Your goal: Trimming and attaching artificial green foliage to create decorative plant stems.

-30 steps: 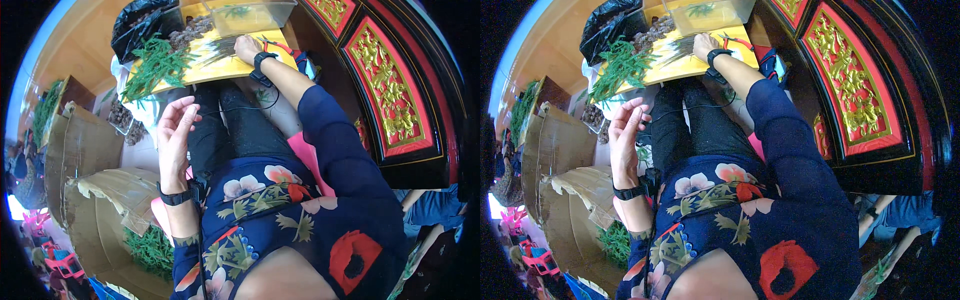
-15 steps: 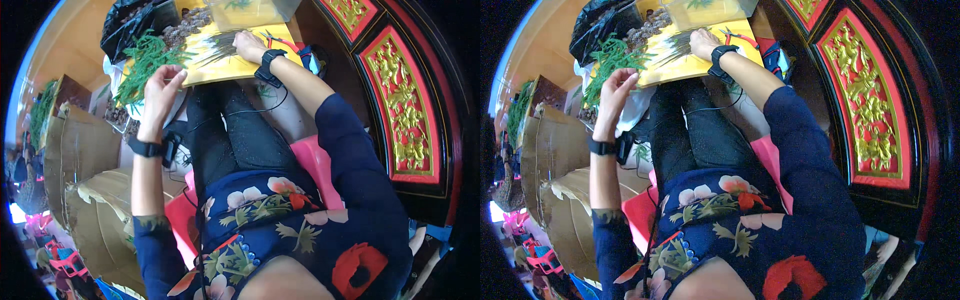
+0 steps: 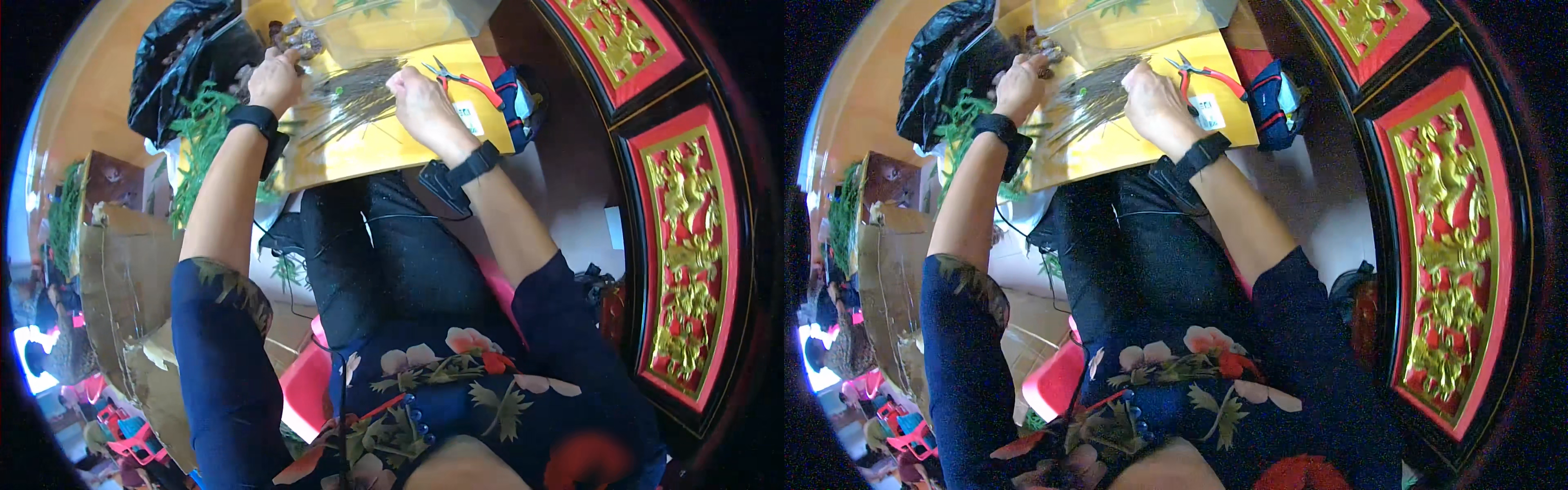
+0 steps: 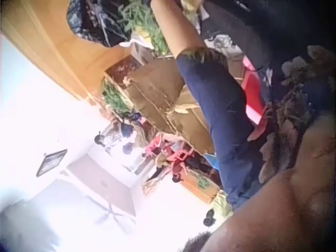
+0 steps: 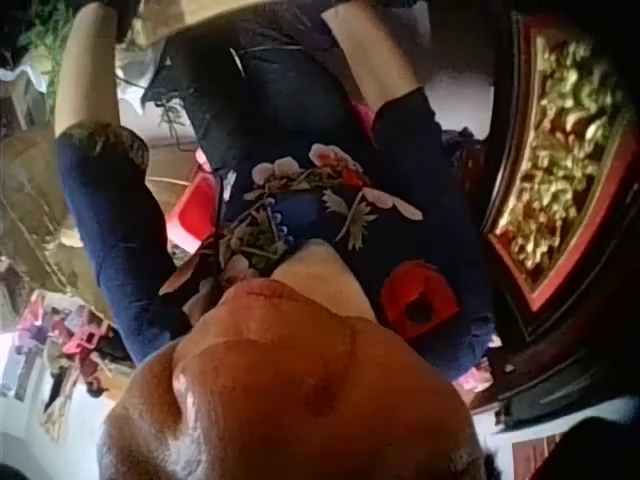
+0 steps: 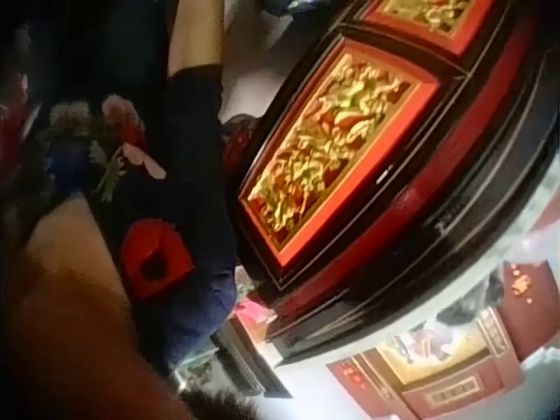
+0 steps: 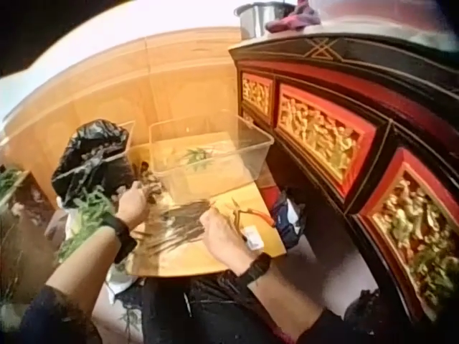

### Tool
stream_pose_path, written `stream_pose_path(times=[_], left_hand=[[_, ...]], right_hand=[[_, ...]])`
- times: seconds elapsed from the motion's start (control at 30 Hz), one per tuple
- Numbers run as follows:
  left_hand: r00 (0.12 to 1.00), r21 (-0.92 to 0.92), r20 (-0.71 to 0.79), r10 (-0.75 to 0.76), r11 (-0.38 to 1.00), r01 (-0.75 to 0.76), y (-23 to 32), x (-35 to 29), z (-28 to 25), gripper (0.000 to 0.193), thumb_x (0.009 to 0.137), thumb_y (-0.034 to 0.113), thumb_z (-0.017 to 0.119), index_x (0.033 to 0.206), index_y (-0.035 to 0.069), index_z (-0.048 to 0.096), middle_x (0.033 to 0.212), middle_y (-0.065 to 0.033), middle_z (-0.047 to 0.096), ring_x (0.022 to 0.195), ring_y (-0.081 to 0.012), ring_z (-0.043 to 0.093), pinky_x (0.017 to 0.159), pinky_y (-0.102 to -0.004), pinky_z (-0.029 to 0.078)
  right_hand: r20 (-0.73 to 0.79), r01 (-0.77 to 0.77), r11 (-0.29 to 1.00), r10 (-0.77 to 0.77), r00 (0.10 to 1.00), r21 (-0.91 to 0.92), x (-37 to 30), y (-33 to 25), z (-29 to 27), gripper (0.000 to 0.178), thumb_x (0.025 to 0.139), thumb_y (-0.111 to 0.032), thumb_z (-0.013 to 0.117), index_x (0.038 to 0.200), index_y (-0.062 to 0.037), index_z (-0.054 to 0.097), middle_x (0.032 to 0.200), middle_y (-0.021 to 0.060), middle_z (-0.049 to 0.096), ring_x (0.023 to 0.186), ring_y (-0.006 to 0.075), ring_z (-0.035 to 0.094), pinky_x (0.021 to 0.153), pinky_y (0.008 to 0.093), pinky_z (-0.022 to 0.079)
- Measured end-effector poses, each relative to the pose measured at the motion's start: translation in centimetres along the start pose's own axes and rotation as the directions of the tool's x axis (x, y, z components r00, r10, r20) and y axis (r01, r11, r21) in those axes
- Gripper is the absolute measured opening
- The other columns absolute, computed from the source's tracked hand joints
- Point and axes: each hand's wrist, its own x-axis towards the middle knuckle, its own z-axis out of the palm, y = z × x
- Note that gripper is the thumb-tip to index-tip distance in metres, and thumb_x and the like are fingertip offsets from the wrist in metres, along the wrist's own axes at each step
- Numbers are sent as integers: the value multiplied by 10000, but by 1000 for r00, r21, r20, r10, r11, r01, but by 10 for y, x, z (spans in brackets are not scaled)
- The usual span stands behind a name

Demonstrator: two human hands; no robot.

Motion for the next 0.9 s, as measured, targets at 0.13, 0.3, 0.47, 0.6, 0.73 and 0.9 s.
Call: stream_pose_path(times=[0.13,0.3,0.47,0.6,0.73,0.9], left_hand=[[1000,99,16,22,995,-24,-4,14,20,251,786,165,576,1024,103,625,1038,-184,547,896,-383,599,760,-450,491],[998,100,-49,46,994,-41,0,15,15,236,787,166,577,1009,108,628,1000,-175,556,865,-379,606,729,-449,499],[985,-106,-143,-99,991,84,-6,-3,-23,213,793,172,596,988,95,638,945,-154,598,784,-326,630,693,-400,507],[950,-700,12,-313,675,232,6,-45,-57,175,826,124,588,978,55,642,929,-113,639,819,-235,638,708,-322,509],[943,-972,209,-257,-156,173,22,-100,-80,165,868,64,561,1006,-16,601,932,-65,624,854,-165,629,756,-254,506],[961,-894,186,-206,-440,79,62,-168,-112,187,866,33,544,1044,-21,567,943,-97,621,901,-205,627,811,-280,511]], right_hand=[[47,183,966,-177,983,-181,-3,-20,-26,220,824,-43,433,1000,11,554,877,244,622,854,407,601,771,455,466],[140,121,965,-90,986,-232,-7,-36,-41,270,794,2,437,1027,-7,572,866,246,627,831,405,607,754,467,476],[-36,80,953,-94,995,-291,-2,-38,-32,222,826,-15,456,989,-31,606,841,238,633,809,374,624,735,446,494],[-155,240,963,-257,954,-120,-8,-48,-33,171,854,-38,475,951,-29,614,844,225,638,816,353,633,727,412,504],[-187,390,921,-384,904,-2,-26,-68,-32,136,869,-57,499,937,-14,609,838,205,643,808,347,638,704,383,512],[-248,465,877,-427,870,120,-61,-99,-40,117,871,-57,523,948,-13,598,780,171,639,738,306,647,649,336,511]])
